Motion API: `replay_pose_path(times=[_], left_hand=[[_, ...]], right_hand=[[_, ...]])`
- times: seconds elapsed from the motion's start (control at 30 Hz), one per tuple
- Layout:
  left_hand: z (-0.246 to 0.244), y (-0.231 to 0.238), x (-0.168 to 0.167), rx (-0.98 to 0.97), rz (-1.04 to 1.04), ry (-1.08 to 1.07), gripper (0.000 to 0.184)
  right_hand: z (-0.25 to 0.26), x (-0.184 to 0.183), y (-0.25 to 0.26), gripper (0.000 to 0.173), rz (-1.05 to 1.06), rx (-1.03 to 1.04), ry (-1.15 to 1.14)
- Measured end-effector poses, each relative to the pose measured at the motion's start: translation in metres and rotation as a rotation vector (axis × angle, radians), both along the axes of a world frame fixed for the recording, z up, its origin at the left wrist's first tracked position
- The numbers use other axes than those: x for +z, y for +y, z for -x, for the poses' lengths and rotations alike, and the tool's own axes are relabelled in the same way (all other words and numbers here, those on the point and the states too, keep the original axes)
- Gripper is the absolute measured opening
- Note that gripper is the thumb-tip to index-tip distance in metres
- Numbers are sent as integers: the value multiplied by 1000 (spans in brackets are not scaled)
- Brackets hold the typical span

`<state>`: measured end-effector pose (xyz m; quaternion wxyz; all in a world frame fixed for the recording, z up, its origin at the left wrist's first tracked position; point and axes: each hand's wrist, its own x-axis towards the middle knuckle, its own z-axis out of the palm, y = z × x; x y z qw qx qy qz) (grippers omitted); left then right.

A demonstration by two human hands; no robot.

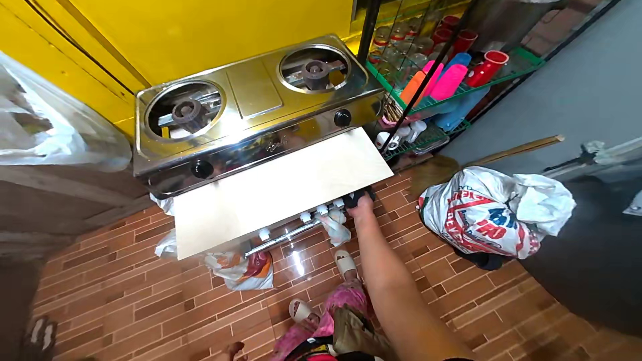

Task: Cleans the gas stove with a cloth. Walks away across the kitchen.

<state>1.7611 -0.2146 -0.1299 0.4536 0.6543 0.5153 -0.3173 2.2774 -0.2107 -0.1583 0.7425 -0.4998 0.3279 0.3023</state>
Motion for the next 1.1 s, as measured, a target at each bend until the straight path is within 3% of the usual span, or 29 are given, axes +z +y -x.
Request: replay_pose_path(times=[0.07, 0.17, 0.23, 0.3, 0.37, 0.43, 0.5, 0.6, 0.8, 0.97, 1.1], left_hand=[[-4, -3, -5, -26, 23, 1, 46], [-17, -1, -6, -14, 40, 4, 46], [-24, 2, -3, 30, 21, -3, 46], [-27, 1, -3, 59, 8, -13, 45], [-25, -2, -2, 72, 17, -13, 45], [-23, -8, -3, 87, 25, -5, 46], [-20, -15, -5, 117, 32, -5, 45], [-7, -30, -10, 139, 60, -18, 45], [13, -38, -21, 116, 76, 4, 46], [22, -33, -19, 106, 47, -21, 45], [45, -34, -18, 153, 0, -31, 45]], right_hand=[[-6, -2, -13, 41, 152, 215, -81], [-27, 15, -44, 41, 609, 653, -360], [-35, 32, -57, 41, 681, 615, -580], [-33, 45, -56, 53, 565, 522, -705], [-16, 52, -38, 51, 577, 596, -734], [12, 54, -15, 41, 850, 843, -814], [46, 55, 7, 44, 1081, 1092, -876], [102, 60, 29, 43, 1207, 1274, -939], [197, 65, 52, 54, 1110, 1667, -1127], [262, 73, 71, 33, 811, 1814, -1252], [259, 73, 68, 29, 754, 1855, -1350]])
